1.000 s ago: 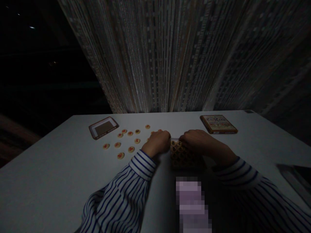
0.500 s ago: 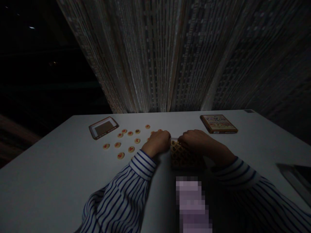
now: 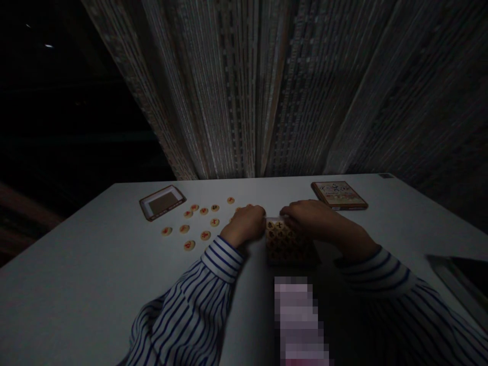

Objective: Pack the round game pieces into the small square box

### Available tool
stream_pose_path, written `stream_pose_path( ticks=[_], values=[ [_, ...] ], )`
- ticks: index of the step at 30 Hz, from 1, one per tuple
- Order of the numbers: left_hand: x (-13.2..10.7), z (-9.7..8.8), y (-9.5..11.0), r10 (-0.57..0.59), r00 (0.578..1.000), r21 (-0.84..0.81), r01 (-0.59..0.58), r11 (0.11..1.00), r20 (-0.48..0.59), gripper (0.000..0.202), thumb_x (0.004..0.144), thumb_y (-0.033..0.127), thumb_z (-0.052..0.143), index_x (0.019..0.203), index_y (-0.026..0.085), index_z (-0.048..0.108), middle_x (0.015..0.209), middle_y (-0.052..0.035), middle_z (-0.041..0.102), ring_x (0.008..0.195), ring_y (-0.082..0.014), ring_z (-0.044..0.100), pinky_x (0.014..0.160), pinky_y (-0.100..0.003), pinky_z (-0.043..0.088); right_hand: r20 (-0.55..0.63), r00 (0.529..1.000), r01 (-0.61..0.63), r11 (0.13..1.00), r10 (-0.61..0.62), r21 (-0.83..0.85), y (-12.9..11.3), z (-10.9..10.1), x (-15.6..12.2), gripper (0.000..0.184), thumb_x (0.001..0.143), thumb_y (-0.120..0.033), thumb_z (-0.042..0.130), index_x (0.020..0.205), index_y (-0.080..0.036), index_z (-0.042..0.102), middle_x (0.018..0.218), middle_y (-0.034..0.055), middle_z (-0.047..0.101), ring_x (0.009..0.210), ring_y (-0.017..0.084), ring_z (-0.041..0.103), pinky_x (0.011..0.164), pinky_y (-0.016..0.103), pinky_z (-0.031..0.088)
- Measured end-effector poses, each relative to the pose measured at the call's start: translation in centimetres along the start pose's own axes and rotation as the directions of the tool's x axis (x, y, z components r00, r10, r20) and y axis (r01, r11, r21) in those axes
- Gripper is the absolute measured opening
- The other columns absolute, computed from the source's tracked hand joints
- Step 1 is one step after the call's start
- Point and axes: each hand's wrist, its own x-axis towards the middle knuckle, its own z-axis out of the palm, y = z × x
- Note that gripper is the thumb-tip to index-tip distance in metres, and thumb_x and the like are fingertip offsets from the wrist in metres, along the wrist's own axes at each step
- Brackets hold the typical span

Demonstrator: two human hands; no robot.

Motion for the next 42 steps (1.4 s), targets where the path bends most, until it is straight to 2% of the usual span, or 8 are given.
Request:
stream_pose_path(
  ticks=[5,8,12,18,23,29,33,42],
  values=[
    [-1.4,-0.2,0.2,0.03,0.993,-0.012,-0.032,0.999,-0.114,0.028,0.083,0.02,0.038,0.097,0.014,0.062,0.096,-0.0124,0.067,0.093,-0.0202,0.061,0.08,-0.031,0.044,-0.081,0.991,-0.102,0.994,0.106,0.043,0.5,-1.5,-1.8,0.032,0.084,-0.026,0.038,0.105,-0.017,0.061,0.098,0.0097,0.066,0.091,0.023,0.059,0.073,0.032,0.042],
    [-3.3,-0.3,0.5,0.055,0.987,-0.04,-0.061,0.997,-0.15,0.028,0.084,0.021,0.036,0.093,0.014,0.062,0.09,-0.0112,0.067,0.087,-0.0208,0.062,0.075,-0.031,0.045,-0.098,0.981,-0.159,0.984,0.167,0.082,0.4,-1.4,-3.4,0.034,0.084,-0.026,0.036,0.105,-0.015,0.061,0.099,0.0103,0.066,0.092,0.023,0.059,0.074,0.033,0.043],
    [-6.3,0.4,1.0,0.051,0.978,-0.176,-0.088,0.981,-0.203,0.028,0.084,0.022,0.038,0.101,0.016,0.06,0.094,-0.0086,0.067,0.086,-0.0195,0.062,0.074,-0.03,0.045,-0.058,0.946,-0.305,0.938,0.319,0.167,-0.4,0.3,-5.6,0.038,0.086,-0.029,0.032,0.107,-0.014,0.06,0.102,0.0124,0.066,0.09,0.023,0.061,0.071,0.033,0.044],
    [-9.0,2.7,1.7,-0.013,0.976,-0.355,-0.066,0.932,-0.217,0.029,0.084,0.028,0.042,0.105,0.017,0.059,0.094,-0.0072,0.067,0.086,-0.0191,0.061,0.074,-0.03,0.047,-0.065,0.903,-0.375,0.854,0.424,0.36,-0.9,4.0,-7.4,0.043,0.087,-0.032,0.03,0.116,-0.012,0.054,0.111,0.0144,0.062,0.099,0.024,0.059,0.083,0.036,0.043],
    [-9.4,4.0,1.7,-0.039,0.972,-0.394,-0.058,0.917,-0.232,0.033,0.08,0.031,0.051,0.109,0.016,0.057,0.095,-0.0078,0.066,0.086,-0.0193,0.06,0.078,-0.031,0.047,-0.01,0.917,-0.351,0.82,0.398,0.451,-0.9,5.4,-7.7,0.044,0.088,-0.032,0.029,0.121,-0.013,0.05,0.109,0.0141,0.063,0.095,0.023,0.061,0.079,0.035,0.045],
    [-9.1,4.4,1.4,-0.008,0.982,-0.408,-0.07,0.91,-0.187,0.035,0.079,0.026,0.053,0.112,0.016,0.057,0.096,-0.0079,0.066,0.088,-0.0193,0.06,0.08,-0.033,0.047,-0.044,0.934,-0.276,0.796,0.354,0.538,-1.3,5.4,-7.9,0.041,0.087,-0.028,0.03,0.121,-0.016,0.05,0.111,0.011,0.062,0.096,0.022,0.06,0.078,0.034,0.045],
    [-9.0,4.6,1.5,-0.018,0.985,-0.42,-0.058,0.906,-0.174,0.035,0.078,0.019,0.051,0.112,0.016,0.057,0.1,-0.0084,0.066,0.09,-0.0195,0.06,0.081,-0.034,0.048,-0.043,0.93,-0.284,0.79,0.364,0.543,-1.4,5.7,-7.8,0.041,0.087,-0.027,0.031,0.121,-0.017,0.05,0.112,0.01,0.062,0.097,0.022,0.059,0.08,0.035,0.045],
    [-8.8,5.0,1.6,-0.061,0.976,-0.448,-0.039,0.893,-0.207,0.033,0.078,0.018,0.05,0.11,0.015,0.058,0.1,-0.0082,0.067,0.091,-0.0188,0.061,0.082,-0.032,0.047,-0.05,0.923,-0.294,0.782,0.382,0.549,-1.4,6.0,-7.5,0.042,0.087,-0.026,0.029,0.122,-0.014,0.049,0.117,0.0118,0.059,0.102,0.022,0.057,0.086,0.037,0.043]
  ],
)
